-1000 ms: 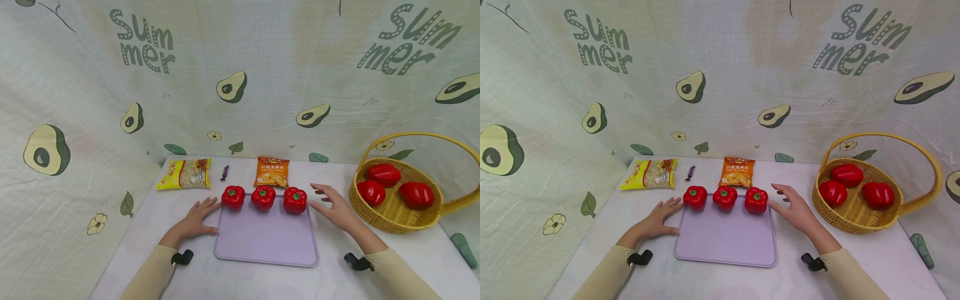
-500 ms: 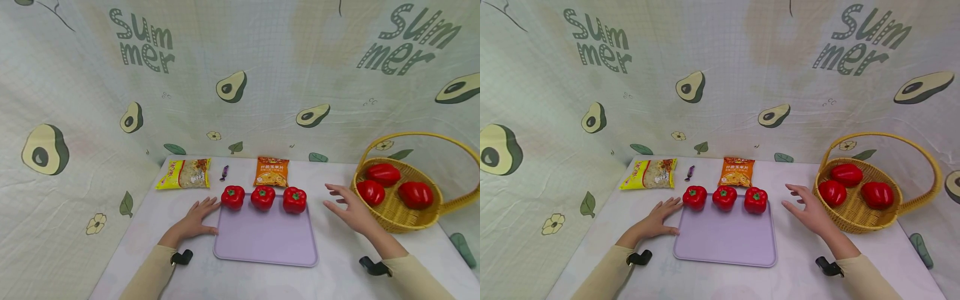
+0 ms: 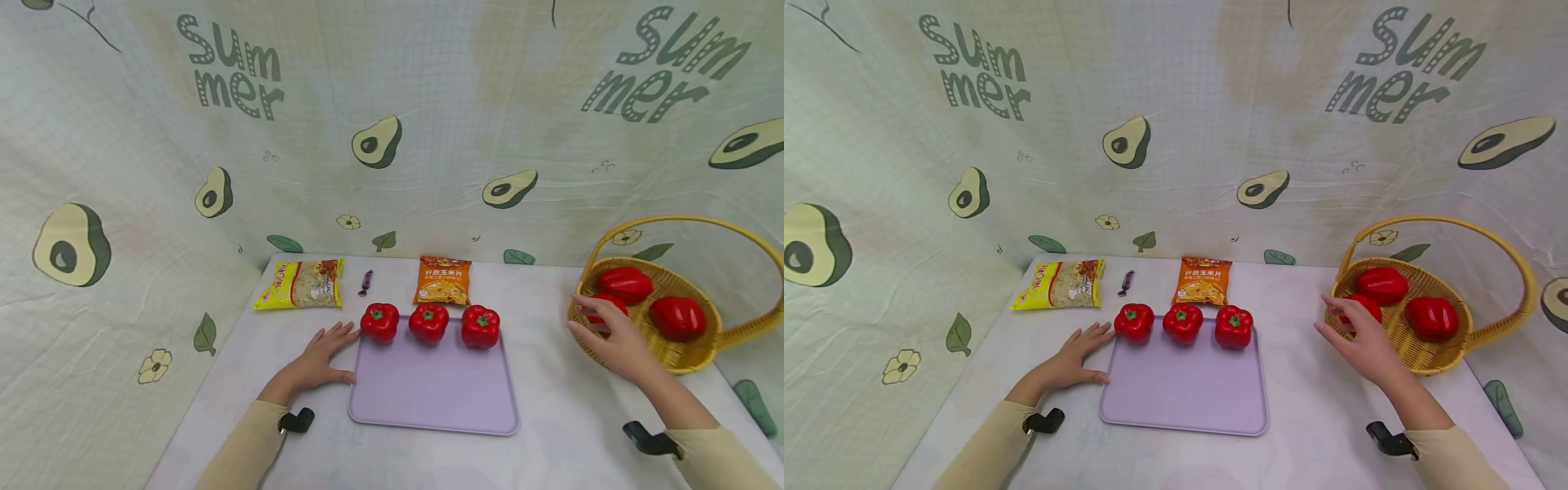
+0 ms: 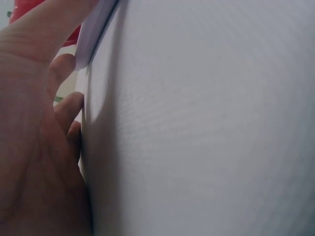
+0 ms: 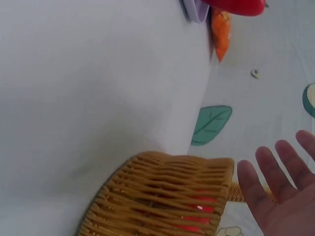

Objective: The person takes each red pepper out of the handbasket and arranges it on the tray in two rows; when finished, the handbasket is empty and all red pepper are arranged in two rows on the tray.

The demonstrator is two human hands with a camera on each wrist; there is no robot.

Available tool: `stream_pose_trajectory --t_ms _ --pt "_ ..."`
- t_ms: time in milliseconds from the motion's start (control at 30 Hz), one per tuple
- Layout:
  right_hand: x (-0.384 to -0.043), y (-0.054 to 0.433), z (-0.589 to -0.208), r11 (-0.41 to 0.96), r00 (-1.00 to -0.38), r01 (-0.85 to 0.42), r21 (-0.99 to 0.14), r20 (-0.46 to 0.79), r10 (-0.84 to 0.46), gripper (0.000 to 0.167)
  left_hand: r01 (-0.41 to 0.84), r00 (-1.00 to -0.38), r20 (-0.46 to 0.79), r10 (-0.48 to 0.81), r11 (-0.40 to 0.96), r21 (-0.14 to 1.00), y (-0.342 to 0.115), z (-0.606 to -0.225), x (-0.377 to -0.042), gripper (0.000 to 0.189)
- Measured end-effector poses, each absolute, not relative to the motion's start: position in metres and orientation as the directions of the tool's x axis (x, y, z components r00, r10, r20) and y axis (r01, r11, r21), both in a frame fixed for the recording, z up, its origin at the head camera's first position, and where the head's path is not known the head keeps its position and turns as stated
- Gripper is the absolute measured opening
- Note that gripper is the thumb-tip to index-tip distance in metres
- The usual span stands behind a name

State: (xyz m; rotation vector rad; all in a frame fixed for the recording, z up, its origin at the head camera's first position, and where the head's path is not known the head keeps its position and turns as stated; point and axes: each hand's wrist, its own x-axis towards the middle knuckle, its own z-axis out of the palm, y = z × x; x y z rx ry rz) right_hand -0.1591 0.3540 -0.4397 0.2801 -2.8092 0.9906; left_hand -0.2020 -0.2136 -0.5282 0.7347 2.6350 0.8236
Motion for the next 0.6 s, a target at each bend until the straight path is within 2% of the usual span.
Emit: stream_pose_trajectory --t_ms 300,600 --pt "-0.158 0.379 -0.434 0.824 -0.994 -0.074 -0.562 0.107 -0.017 0.067 0.37 -0.835 -0.13 0.535 0.72 0.587 -0.214 -0.528 -0.202 0.096" --pt "-0.163 0.4 -0.44 0.839 -0.996 0.004 -0.544 0.069 0.05 0.075 0.367 -0.836 -0.137 0.532 0.726 0.581 -0.213 -0.528 -0.201 0.097"
